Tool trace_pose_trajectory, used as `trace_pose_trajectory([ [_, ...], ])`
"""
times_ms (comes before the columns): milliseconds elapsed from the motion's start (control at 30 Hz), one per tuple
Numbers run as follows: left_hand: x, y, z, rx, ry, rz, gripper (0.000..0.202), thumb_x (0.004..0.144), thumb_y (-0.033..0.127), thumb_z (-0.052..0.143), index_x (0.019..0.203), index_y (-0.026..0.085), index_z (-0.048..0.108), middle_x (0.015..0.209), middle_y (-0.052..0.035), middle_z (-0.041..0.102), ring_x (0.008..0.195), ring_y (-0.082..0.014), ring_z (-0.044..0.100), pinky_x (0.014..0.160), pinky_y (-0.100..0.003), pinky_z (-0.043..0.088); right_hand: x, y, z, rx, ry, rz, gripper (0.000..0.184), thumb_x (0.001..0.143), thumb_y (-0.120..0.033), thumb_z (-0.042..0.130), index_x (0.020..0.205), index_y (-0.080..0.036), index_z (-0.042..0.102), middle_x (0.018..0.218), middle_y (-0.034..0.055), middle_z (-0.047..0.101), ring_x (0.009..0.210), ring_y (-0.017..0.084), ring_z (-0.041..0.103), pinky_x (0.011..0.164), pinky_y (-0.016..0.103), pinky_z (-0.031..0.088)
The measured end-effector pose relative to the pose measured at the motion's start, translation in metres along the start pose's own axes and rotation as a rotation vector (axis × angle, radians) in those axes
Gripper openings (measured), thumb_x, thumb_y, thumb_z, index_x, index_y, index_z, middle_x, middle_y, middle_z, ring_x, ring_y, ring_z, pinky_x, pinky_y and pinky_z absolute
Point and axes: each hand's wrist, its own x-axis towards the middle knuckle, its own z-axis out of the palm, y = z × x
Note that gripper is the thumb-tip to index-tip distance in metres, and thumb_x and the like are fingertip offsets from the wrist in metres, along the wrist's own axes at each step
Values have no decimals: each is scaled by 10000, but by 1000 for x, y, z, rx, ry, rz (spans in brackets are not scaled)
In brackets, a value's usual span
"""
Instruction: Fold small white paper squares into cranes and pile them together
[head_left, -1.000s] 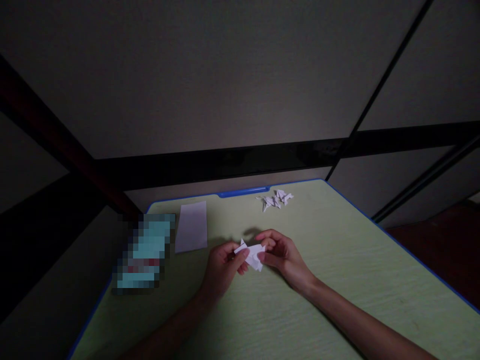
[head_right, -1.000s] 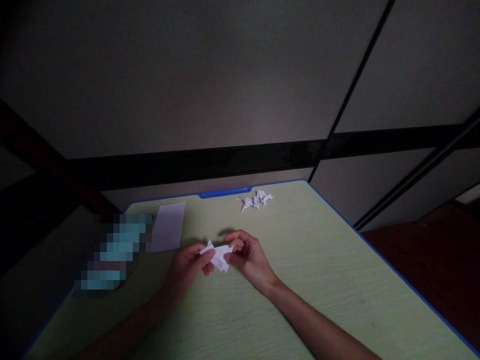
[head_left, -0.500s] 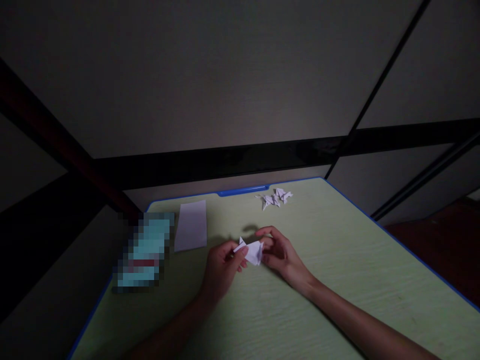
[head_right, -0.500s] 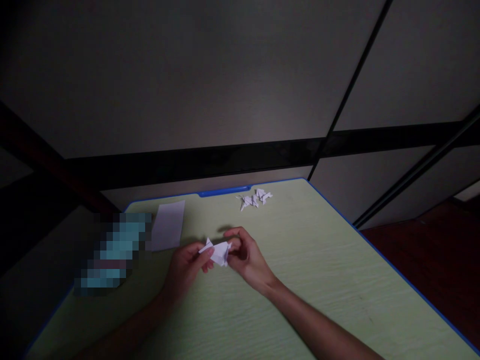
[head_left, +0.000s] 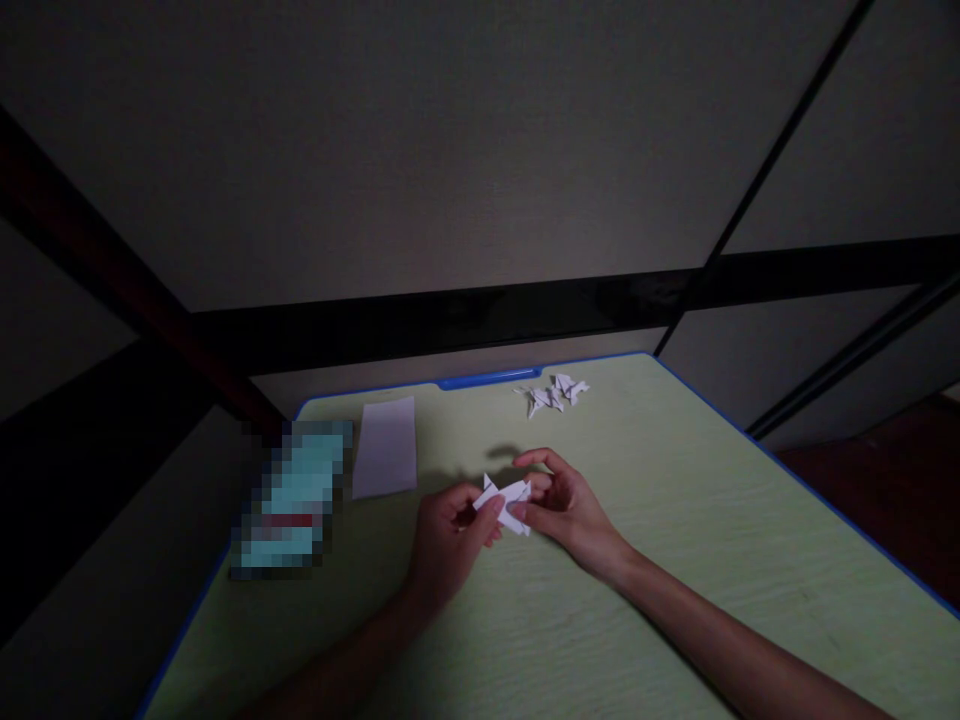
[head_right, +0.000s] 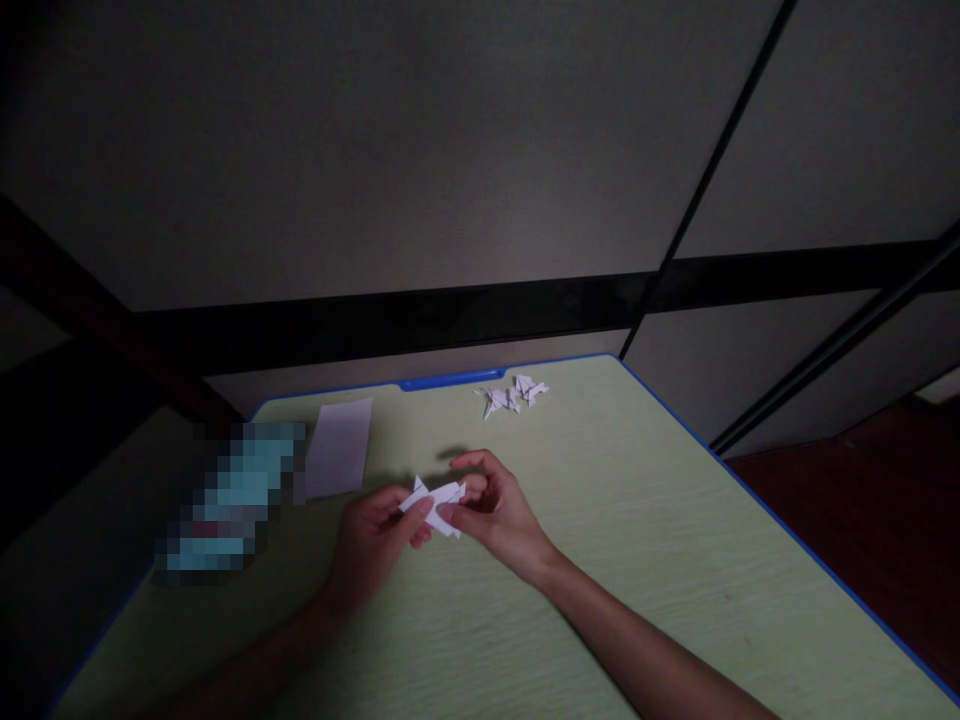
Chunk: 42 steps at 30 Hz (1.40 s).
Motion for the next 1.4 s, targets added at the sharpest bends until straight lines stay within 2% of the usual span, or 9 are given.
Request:
trace_pose_trajectory([
  [200, 4, 4, 2, -83, -50, -36, 173, 615, 233, 560, 481, 131, 521, 399, 35, 521, 379, -67, 458, 406, -166, 369, 1, -3, 4, -33, 135, -26, 418, 528, -148, 689, 843, -197, 419, 456, -110, 470, 396, 44, 411, 401, 157, 283],
  [367, 9, 2, 4, -147, -58, -133, 158, 609, 270, 568, 568, 117, 565, 436, 10, 563, 420, -93, 506, 427, -185, 405, 2, -4, 5, -2, 254, -33, 444, 477, -159, 719, 819, -192, 437, 487, -89, 534, 438, 67, 473, 460, 187, 359],
  [500, 12, -1, 4, -216, -41, -138, 212, 575, 257, 608, 742, 131, 570, 650, -4, 617, 584, -122, 568, 502, -199, 451, 3, -5, 4, -5, 245, -28, 349, 475, -170, 721, 712, -167, 465, 483, -71, 561, 435, 62, 483, 468, 186, 370],
  [667, 12, -2, 3, -213, -43, -157, 150, 563, 242, 624, 551, 127, 529, 510, 39, 550, 502, -98, 538, 508, -197, 446, 2, -5, 4, 13, 227, -13, 329, 507, -153, 700, 752, -169, 482, 508, -60, 595, 452, 70, 522, 482, 184, 389],
  [767, 10, 0, 1, -221, -30, -122, 114, 578, 216, 611, 595, 129, 539, 517, 34, 571, 505, -98, 546, 497, -185, 430, 2, -4, 3, 24, 225, -29, 329, 500, -139, 700, 760, -165, 498, 551, -48, 614, 489, 73, 545, 502, 181, 405],
  [1033, 12, 4, -6, 115, -38, 26, 83, 533, 142, 627, 615, 130, 617, 552, -16, 637, 528, -146, 581, 487, -207, 432, -2, -5, -2, -336, 223, -222, 120, 571, -150, 650, 625, -157, 544, 562, -4, 595, 493, 95, 529, 480, 212, 417],
  [1100, 14, 3, -8, 216, -68, 171, 30, 553, 134, 618, 578, 137, 633, 592, -34, 653, 567, -157, 591, 539, -227, 452, -7, -8, -4, -578, 164, -389, 49, 629, -137, 610, 634, -161, 568, 594, 22, 603, 542, 118, 537, 509, 240, 426],
  [1267, 20, -7, -14, 351, -243, 513, 195, 650, 49, 489, 652, 154, 653, 752, -75, 664, 702, -152, 597, 663, -258, 464, -16, -18, -13, -1197, -284, -827, 148, 744, -100, 492, 840, -157, 589, 764, 77, 642, 698, 164, 537, 593, 302, 418],
  [1400, 20, -8, -16, 541, -463, 670, 262, 725, 80, 407, 837, 162, 630, 872, -83, 651, 862, -165, 563, 791, -295, 422, -16, -19, -12, -1500, -460, -901, 191, 794, -112, 414, 842, -174, 588, 700, 61, 635, 713, 163, 540, 572, 291, 407],
])
